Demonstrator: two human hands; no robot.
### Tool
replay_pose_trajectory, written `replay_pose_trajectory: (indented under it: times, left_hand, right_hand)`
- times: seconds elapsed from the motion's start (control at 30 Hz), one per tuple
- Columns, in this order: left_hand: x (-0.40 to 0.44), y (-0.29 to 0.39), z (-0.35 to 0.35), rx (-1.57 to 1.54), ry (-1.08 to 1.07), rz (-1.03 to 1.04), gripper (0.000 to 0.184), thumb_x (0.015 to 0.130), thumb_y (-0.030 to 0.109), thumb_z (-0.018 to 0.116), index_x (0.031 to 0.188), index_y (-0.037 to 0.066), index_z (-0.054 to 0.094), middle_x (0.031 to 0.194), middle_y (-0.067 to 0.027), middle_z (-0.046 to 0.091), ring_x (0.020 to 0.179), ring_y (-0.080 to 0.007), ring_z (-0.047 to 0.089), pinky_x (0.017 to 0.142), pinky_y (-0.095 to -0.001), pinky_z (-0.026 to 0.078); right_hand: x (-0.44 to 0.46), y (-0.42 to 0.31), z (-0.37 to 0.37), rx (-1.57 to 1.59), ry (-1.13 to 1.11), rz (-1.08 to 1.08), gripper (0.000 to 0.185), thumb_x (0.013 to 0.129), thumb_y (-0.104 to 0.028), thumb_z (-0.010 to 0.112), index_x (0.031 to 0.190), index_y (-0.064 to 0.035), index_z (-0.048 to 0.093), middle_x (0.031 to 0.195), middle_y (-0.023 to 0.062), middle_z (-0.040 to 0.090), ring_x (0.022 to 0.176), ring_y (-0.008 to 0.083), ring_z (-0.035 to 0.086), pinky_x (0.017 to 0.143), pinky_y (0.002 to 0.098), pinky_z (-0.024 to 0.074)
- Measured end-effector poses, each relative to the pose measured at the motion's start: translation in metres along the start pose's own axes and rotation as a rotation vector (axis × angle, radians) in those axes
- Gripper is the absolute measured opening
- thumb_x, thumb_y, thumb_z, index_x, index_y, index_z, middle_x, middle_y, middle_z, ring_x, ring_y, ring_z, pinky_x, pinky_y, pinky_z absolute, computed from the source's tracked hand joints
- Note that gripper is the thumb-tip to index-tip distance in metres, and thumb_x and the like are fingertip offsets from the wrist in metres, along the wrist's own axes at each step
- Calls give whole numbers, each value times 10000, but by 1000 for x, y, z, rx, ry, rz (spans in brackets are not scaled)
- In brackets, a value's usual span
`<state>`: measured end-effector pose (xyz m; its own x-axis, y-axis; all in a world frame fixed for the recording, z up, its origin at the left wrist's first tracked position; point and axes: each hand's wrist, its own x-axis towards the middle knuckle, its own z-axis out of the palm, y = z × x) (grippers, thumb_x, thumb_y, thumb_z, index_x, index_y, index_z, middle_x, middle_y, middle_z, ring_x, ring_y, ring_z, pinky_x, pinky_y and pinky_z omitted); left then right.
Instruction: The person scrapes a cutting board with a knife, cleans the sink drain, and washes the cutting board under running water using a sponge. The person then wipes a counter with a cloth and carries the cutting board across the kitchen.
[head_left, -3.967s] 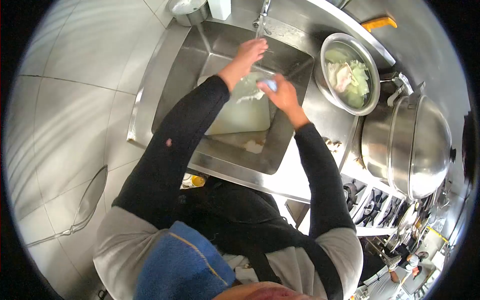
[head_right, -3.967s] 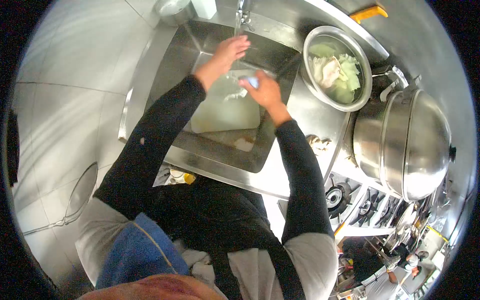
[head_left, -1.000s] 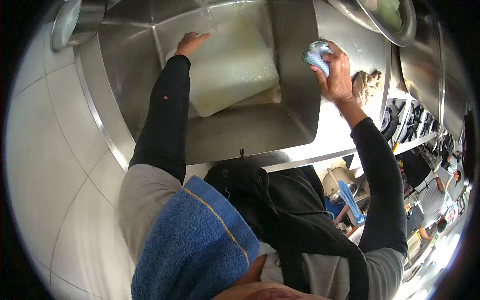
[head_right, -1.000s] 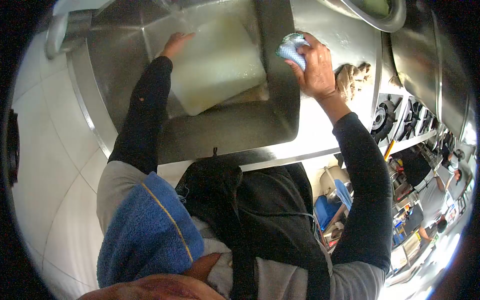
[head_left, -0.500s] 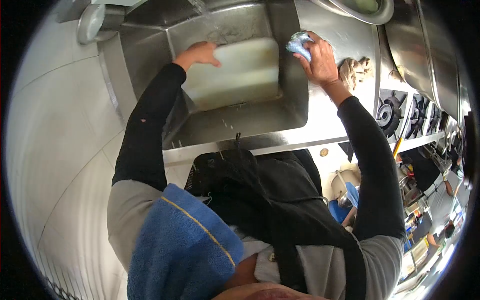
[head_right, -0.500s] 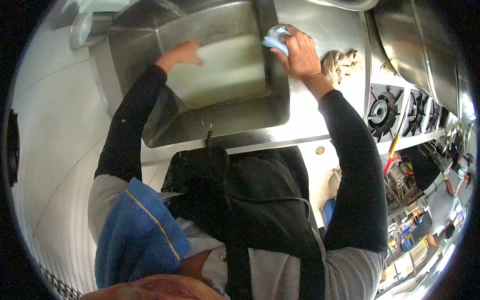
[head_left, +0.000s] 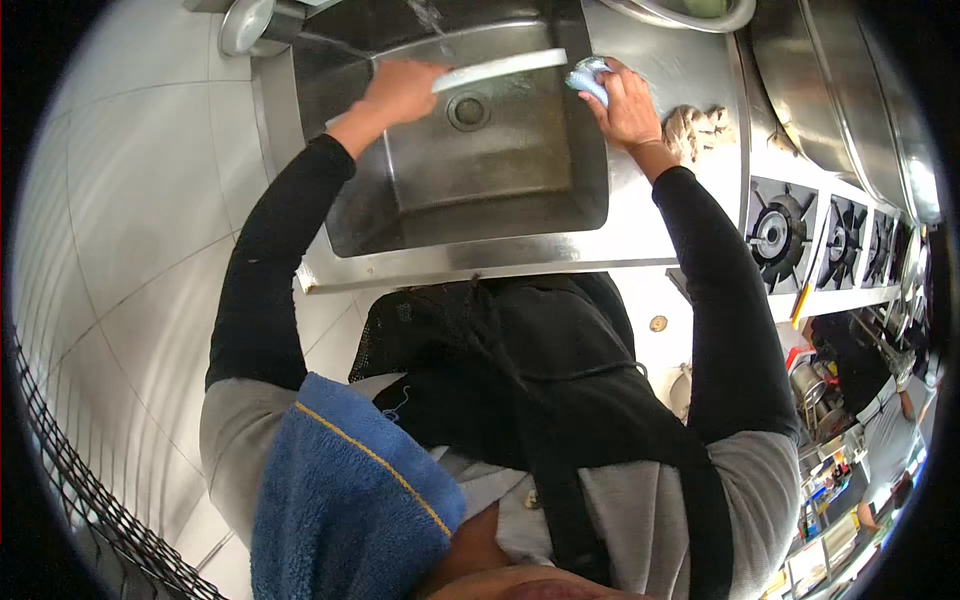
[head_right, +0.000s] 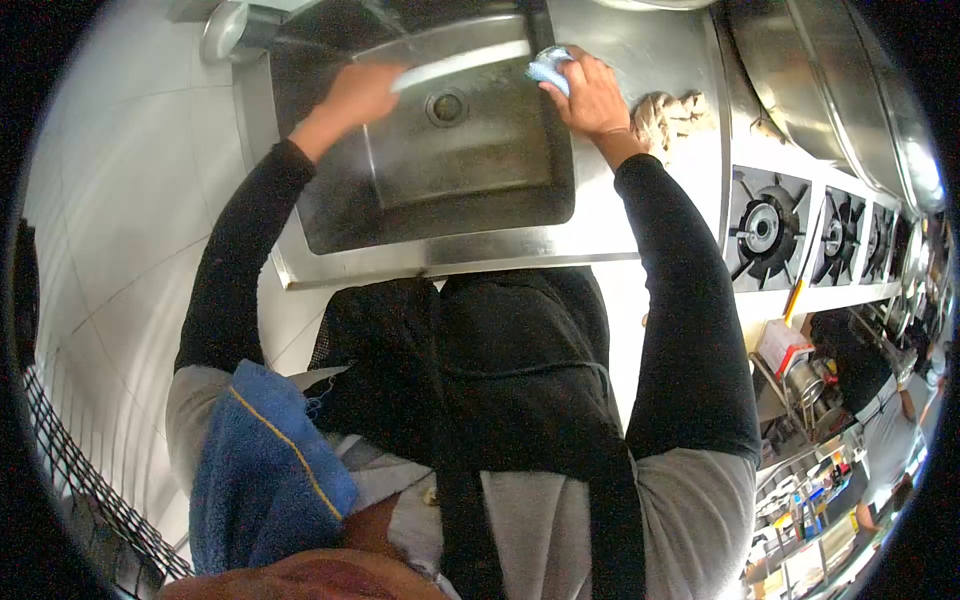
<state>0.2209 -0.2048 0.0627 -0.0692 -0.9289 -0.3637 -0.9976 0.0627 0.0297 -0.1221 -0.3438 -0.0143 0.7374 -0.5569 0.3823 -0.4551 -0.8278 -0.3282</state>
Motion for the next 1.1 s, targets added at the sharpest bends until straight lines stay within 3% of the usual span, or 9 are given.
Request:
replay_pose_trajectory:
  times: [0.17,0.27,0.3,0.57,0.77,0.93,1.0,1.07,1.1]
  left_hand:
    - [4,17,92,81,16,33,430,819,81,610,1246,44,577,1088,-138,652,968,-319,626,838,-456,534]
    - [-4,20,170,45,106,148,412,822,75,614,1223,29,530,1268,-188,545,1163,-363,543,988,-566,440]
    - [-3,25,208,45,146,144,430,880,51,593,1291,31,467,1489,-208,341,1366,-399,375,1058,-666,343]
    - [5,45,306,97,103,-35,777,936,0,529,1577,293,200,1638,-102,172,1445,-400,298,1102,-669,318]
    - [-8,16,240,-136,-221,-82,638,960,92,499,1550,236,304,1595,-93,311,1455,-350,310,1091,-691,309]
    - [-96,-41,122,-125,408,-415,506,872,124,595,1374,155,543,1381,-133,542,1348,-334,448,1120,-563,314]
    - [-143,-73,111,-58,699,-477,550,861,212,647,1396,173,523,1449,-99,498,1379,-322,418,1147,-499,301]
    - [-187,-83,92,-21,204,-831,960,804,353,745,1536,-5,236,1582,-261,245,1476,-446,185,1199,-514,187]
    - [-205,-79,102,-106,254,-851,925,813,349,729,1530,3,259,1579,-262,251,1472,-450,194,1196,-516,188]
  right_hand:
    - [1,3,5,20,23,5,388,917,-386,661,1094,-55,565,1271,182,550,1057,377,561,920,464,443]
    - [0,3,6,39,35,-12,391,905,-361,685,1095,-52,541,1287,208,541,1065,388,559,918,478,439]
    - [2,3,6,35,29,-9,396,905,-363,685,1097,-51,537,1286,210,541,1067,389,558,919,478,439]
    - [5,0,4,41,-25,-20,503,846,-406,753,1072,-28,510,1287,231,523,1050,396,537,923,475,429]
    - [11,-5,6,-28,-66,-13,453,785,-168,744,1169,-64,528,1306,233,528,1155,414,527,983,491,424]
    - [149,-83,60,379,-8,-175,299,915,-148,612,1184,-19,588,1103,225,630,1034,443,589,887,462,484]
    - [218,-113,97,452,-234,-49,375,931,-206,594,1244,-1,577,1197,230,614,1094,438,583,915,465,484]
    - [264,-126,156,202,-518,-191,403,920,-174,615,1272,16,569,1290,243,593,1125,424,593,942,475,480]
    - [276,-132,192,-68,-670,-308,366,925,-162,604,1247,10,584,1252,242,612,1077,421,616,909,478,495]
